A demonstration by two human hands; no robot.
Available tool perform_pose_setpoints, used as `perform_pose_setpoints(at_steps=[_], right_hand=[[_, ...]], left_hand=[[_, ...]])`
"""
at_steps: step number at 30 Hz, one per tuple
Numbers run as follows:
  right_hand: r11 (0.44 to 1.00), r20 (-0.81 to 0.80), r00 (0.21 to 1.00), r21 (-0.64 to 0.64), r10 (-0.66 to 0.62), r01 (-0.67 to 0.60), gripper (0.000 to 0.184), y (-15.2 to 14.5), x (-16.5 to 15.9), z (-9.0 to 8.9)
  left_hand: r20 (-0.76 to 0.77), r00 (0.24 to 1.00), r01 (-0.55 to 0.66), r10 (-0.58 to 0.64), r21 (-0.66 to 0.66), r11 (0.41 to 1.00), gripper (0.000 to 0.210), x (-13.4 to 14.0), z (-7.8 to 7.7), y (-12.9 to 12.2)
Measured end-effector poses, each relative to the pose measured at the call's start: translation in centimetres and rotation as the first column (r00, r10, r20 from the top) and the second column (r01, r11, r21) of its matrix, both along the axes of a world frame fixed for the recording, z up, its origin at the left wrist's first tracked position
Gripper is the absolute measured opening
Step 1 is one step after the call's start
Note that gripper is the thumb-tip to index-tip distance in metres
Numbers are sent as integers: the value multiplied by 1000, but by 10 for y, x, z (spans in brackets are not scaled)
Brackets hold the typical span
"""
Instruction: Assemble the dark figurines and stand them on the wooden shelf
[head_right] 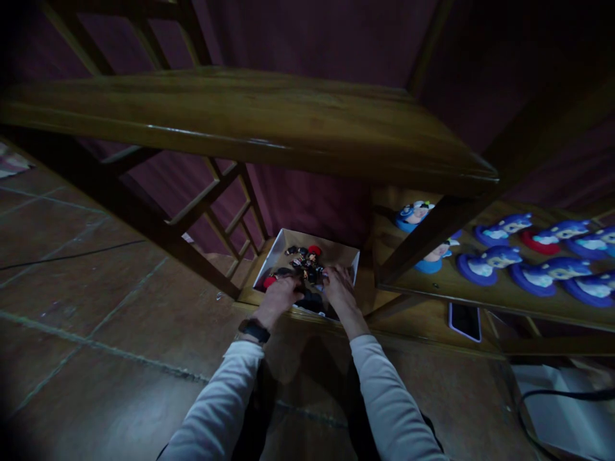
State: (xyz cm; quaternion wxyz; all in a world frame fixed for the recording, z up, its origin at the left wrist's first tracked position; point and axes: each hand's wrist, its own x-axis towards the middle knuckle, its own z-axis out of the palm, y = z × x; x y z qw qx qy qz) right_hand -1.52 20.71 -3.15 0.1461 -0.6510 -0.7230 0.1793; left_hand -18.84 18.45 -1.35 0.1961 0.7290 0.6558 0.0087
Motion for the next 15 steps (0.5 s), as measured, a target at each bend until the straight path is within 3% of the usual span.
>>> perform_pose_setpoints(at_steps=[5,10,13,15], right_hand=[[999,-29,999,-11,29,-30,29,1,-10,-1],[999,-95,995,33,1,2,29,0,-19,2],[998,-172,985,-66,-20,9,25,-3,-18,9],[985,-217,975,-172,-51,13,22,-5,-16,12]], left_hand=[[-14,998,68,-67,75,995,24,7,-6,-2],[0,988,151,-153,130,980,30,12,2,-7],[-28,983,184,-182,126,975,33,16,15,-11],[-47,982,189,-183,193,963,30,18,23,-12]])
